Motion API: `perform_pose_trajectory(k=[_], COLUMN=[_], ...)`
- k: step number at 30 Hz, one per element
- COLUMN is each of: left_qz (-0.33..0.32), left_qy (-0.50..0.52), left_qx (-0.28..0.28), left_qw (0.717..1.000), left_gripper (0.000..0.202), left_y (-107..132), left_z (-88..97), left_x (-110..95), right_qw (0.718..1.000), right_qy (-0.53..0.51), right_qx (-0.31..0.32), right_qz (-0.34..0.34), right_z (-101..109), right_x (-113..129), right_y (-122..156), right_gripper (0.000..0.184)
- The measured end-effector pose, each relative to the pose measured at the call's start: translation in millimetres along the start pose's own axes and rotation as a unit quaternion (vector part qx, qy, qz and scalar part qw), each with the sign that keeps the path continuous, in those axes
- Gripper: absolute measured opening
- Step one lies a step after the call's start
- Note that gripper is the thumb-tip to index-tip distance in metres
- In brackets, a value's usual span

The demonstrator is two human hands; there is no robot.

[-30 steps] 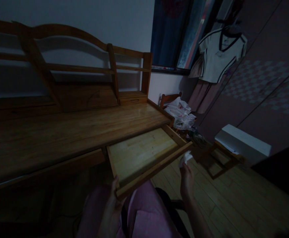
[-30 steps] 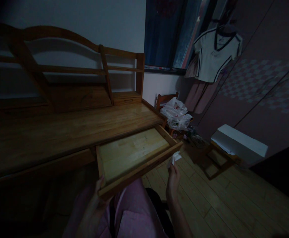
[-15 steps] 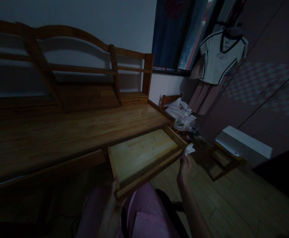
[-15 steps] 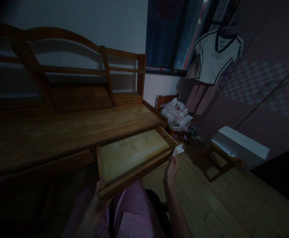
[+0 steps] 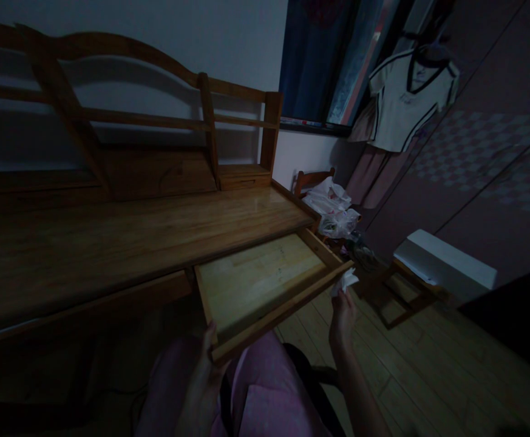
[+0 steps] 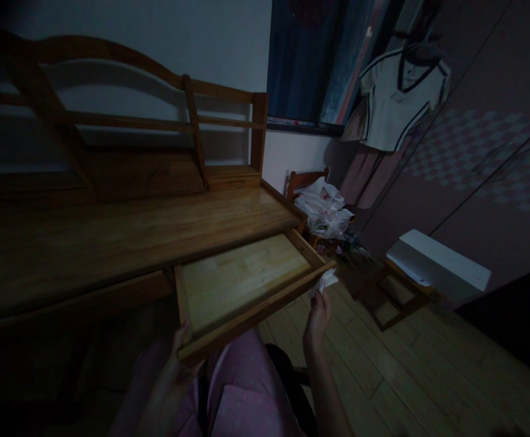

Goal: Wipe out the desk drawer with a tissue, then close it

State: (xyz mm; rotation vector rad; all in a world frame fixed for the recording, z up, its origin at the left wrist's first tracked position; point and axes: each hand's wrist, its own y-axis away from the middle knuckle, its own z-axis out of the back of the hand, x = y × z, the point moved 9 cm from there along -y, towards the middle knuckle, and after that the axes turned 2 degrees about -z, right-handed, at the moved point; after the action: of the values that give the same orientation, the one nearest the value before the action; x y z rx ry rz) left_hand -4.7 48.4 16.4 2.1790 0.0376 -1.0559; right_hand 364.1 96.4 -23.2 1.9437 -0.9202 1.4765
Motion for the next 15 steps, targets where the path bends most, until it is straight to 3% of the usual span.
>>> perform_pose_trajectory(k=[1, 3, 6, 8, 15], left_qz=[-0.022, 0.011, 0.021, 0.029, 0.051], left_qy=[-0.007, 0.004, 0.016, 0.013, 0.023], left_qx=[0.002, 0.031, -0.046, -0.049, -0.023], left_qw=[1.000, 0.999, 0.999, 0.998, 0.998], left_gripper=[0.012, 0.016, 0.006, 0.007, 0.005], left_y=[-5, -16, -27, -28, -29], left_z=[2.3, 0.8, 14.4, 12.0, 11.0], left_x=[0, 12, 17, 17, 20], right_qw=[1.000, 1.000, 0.999, 0.999, 0.997], right_qy=[-0.011, -0.027, -0.026, -0.019, 0.033], right_qx=[-0.004, 0.006, 0.029, 0.033, 0.068], right_qz=[0.000, -0.007, -0.012, -0.007, -0.031], right_z=[-1, -8, -22, -27, -15], right_x=[0, -1, -5, -7, -15], right_y=[-2, -1, 9, 19, 47], right_gripper=[0.040, 0.041, 0.044, 0.046, 0.043])
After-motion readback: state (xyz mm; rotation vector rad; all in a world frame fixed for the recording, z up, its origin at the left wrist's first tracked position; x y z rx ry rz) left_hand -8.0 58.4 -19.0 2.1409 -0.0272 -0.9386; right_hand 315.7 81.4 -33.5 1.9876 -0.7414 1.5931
